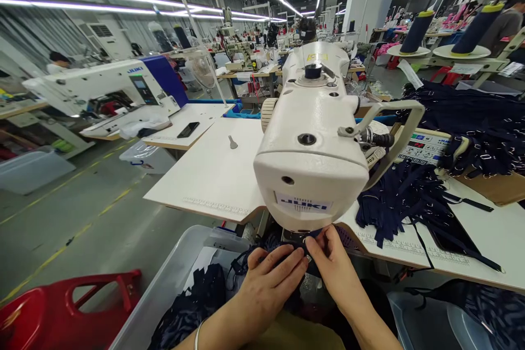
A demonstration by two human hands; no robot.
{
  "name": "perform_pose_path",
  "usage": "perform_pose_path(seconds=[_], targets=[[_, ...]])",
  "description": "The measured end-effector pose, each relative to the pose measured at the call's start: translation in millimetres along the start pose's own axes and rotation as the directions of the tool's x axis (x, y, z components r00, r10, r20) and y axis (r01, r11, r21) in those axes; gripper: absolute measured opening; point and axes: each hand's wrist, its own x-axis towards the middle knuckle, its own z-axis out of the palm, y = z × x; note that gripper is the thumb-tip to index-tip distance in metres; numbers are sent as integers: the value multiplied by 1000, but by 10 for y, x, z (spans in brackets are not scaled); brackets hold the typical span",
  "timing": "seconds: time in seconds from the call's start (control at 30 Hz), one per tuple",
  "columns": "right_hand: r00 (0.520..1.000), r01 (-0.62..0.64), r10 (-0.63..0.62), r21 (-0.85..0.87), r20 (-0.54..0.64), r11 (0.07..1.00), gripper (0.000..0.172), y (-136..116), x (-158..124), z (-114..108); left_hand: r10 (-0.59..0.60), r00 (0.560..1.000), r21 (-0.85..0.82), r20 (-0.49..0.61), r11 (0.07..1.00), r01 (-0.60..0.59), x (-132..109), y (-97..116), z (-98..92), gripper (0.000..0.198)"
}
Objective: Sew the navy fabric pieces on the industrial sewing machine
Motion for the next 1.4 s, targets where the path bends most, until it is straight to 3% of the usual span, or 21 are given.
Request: perform_pose_path(seconds=[0.2,0.3,0.4,0.77,1.2,1.4], targets=[[994,108,-111,-169,-12,980,28,32,152,-92,-23,998,52,65,998,19,23,40,54,34],[988,108,-137,-319,-67,942,25,34,262,-101,-93,996,73,-17,993,94,58,68,138,31],[986,136,-165,-413,-37,901,25,0,359,-85,-130,988,75,-88,988,137,135,67,155,28],[935,320,-354,-476,20,819,24,75,528,-93,-179,982,48,-60,982,182,256,51,113,37],[912,364,-403,-600,75,713,32,111,601,-92,-196,978,30,-73,980,198,246,78,162,36],[887,393,-454,-649,81,652,26,221,593,-91,-189,977,54,-93,979,195,220,79,219,38]])
